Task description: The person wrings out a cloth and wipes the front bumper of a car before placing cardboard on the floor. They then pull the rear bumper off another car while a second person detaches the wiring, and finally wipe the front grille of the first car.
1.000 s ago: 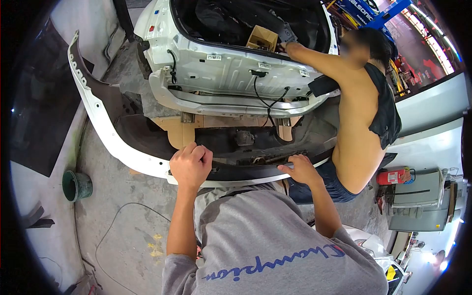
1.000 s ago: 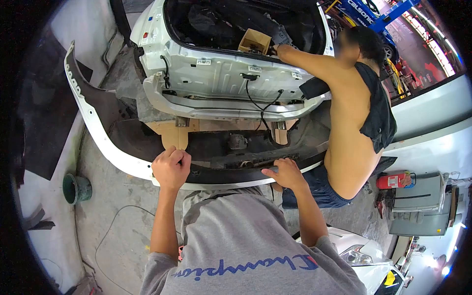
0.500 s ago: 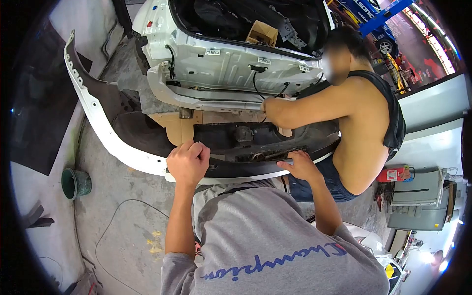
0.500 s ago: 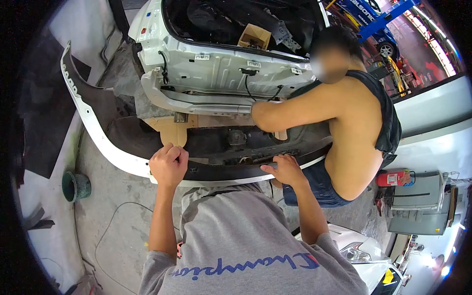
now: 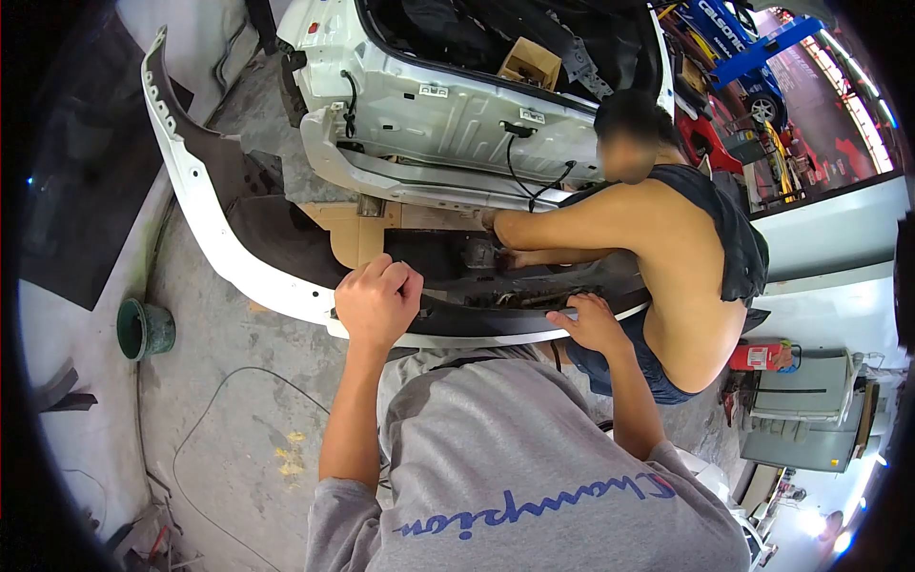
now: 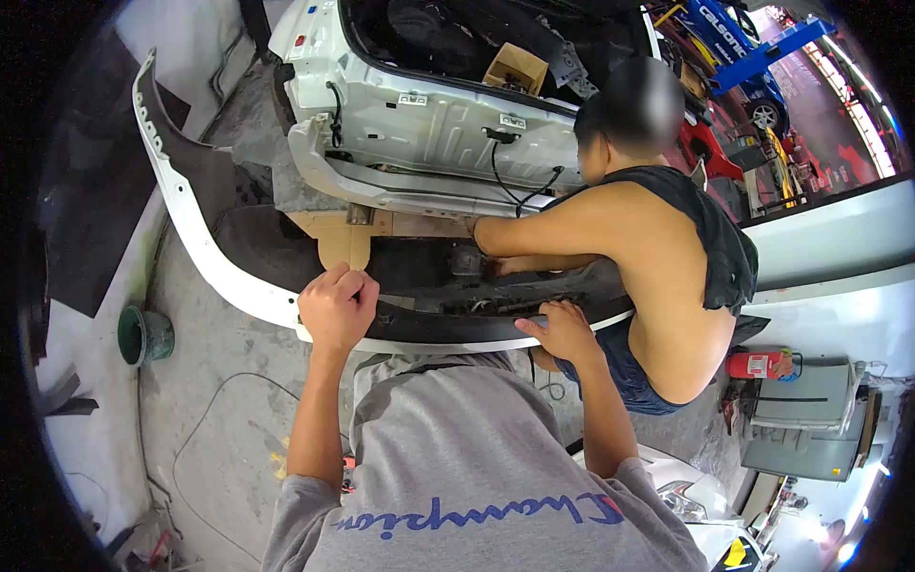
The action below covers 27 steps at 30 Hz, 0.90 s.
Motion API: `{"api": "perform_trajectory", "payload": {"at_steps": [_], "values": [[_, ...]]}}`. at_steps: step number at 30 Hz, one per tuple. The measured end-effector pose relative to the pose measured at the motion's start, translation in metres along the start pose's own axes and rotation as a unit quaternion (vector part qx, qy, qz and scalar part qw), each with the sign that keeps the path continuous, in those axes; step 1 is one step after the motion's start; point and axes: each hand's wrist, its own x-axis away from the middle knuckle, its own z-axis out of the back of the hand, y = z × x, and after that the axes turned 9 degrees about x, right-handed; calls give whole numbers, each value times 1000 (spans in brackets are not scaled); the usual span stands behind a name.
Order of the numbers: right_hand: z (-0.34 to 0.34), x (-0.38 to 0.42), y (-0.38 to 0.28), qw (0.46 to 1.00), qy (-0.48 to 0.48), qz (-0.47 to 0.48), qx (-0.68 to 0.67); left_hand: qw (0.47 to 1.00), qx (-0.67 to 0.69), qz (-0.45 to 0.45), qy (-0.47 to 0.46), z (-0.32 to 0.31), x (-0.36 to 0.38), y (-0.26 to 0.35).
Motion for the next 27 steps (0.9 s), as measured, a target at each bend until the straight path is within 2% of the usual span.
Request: {"api": "perform_trajectory", "payload": {"at_steps": [27], "values": [[0, -5, 2, 1000, 10, 19, -2, 1000, 13, -2, 10, 1, -2, -3]]}}
